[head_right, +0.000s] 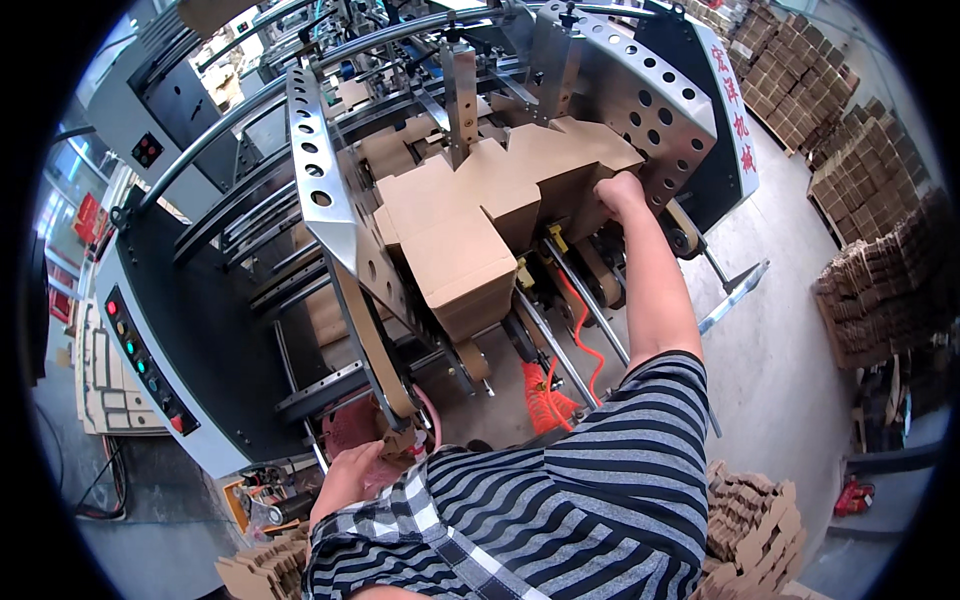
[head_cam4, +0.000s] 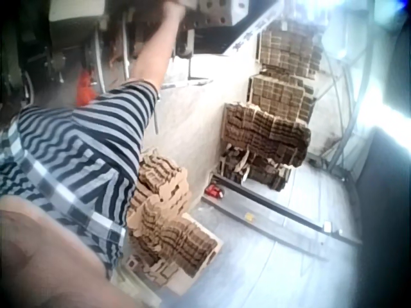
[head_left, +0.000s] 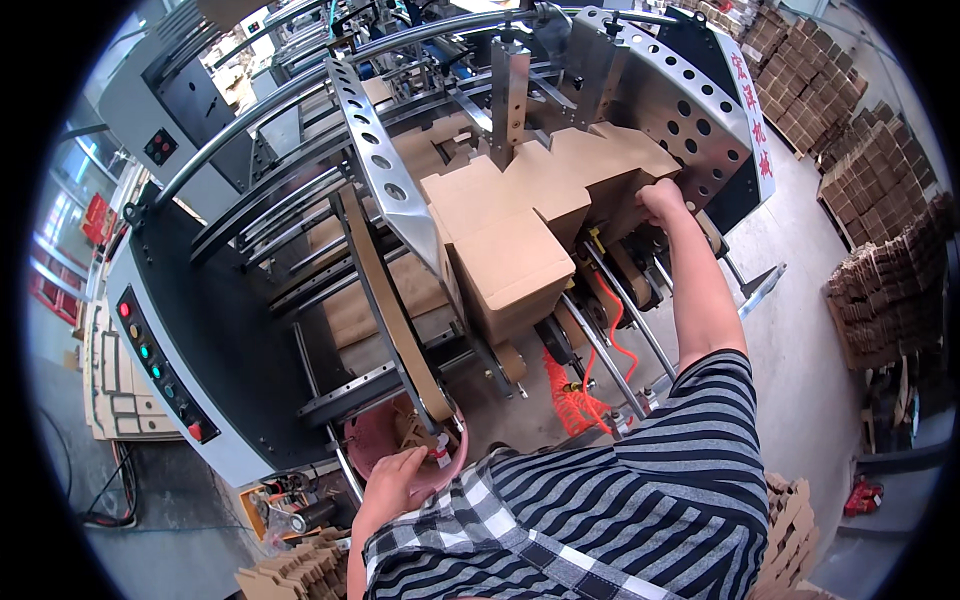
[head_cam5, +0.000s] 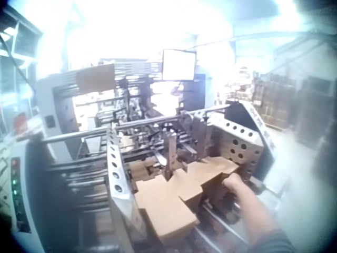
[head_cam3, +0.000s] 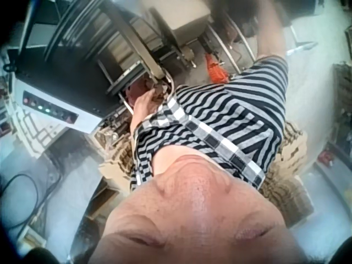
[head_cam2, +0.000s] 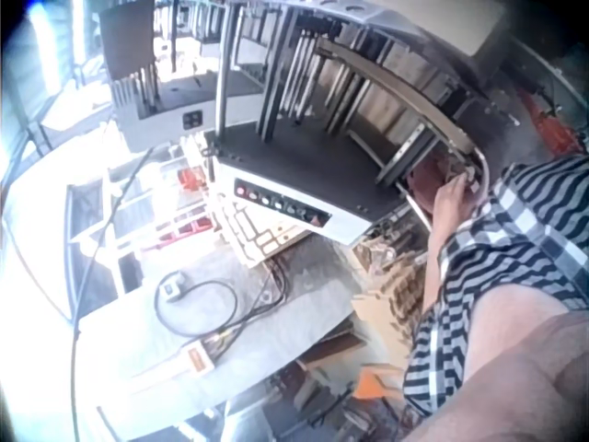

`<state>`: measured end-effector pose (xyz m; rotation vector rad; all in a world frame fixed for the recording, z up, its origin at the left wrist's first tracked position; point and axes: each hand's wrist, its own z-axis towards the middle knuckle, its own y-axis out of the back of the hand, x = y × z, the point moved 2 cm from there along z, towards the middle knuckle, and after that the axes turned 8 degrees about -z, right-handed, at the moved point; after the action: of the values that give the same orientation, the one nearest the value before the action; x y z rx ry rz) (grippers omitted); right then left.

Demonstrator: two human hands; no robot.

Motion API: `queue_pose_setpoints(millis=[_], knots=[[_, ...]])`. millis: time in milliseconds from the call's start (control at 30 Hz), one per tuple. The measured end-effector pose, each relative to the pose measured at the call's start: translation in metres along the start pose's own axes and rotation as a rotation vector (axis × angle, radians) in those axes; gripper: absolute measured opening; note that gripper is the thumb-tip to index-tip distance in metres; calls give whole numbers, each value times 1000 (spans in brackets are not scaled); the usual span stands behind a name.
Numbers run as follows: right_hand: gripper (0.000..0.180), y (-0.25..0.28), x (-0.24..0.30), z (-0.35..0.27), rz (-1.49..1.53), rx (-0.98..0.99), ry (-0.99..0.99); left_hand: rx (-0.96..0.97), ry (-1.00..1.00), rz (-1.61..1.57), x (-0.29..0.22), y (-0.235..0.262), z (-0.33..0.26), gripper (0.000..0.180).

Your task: The person repeatedly picks up stacks of flat cardboard blanks from a nearby pile and feeds them into a cardboard box-forming machine. The person aligns the blanks on the machine's input tray and then moves to the output side to remove formed boxes, repeating the cycle throughout the clip.

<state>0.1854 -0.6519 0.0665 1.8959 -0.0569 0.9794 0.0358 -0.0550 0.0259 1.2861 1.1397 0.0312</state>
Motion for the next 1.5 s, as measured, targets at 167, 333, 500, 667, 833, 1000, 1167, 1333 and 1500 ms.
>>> queue_pose_setpoints(millis=[167,333,500,667,833,1000,1167,1333,1500], knots=[[25,-2,4,-1,-314,-143,13,0,47,-10,4,1,-5,66],[29,-5,6,4,-316,-195,-22,-28,77,-54,12,-5,-14,65],[16,-19,-11,13,258,-285,-62,40,74,-33,10,-10,-4,67],[23,-26,-9,15,169,-160,-26,-2,20,-15,1,-1,7,67],[27,-12,-4,7,-266,-82,82,16,47,-24,-1,4,4,66],[31,-23,2,19,117,-167,-62,-16,77,-17,5,-3,-9,65],[44,-20,5,16,245,-104,-77,0,47,-37,10,-15,-12,65],[57,-9,17,2,337,9,-196,-55,2,-16,8,-16,-8,64],[66,-14,22,4,405,-19,-128,-30,22,-3,4,-13,-12,64]])
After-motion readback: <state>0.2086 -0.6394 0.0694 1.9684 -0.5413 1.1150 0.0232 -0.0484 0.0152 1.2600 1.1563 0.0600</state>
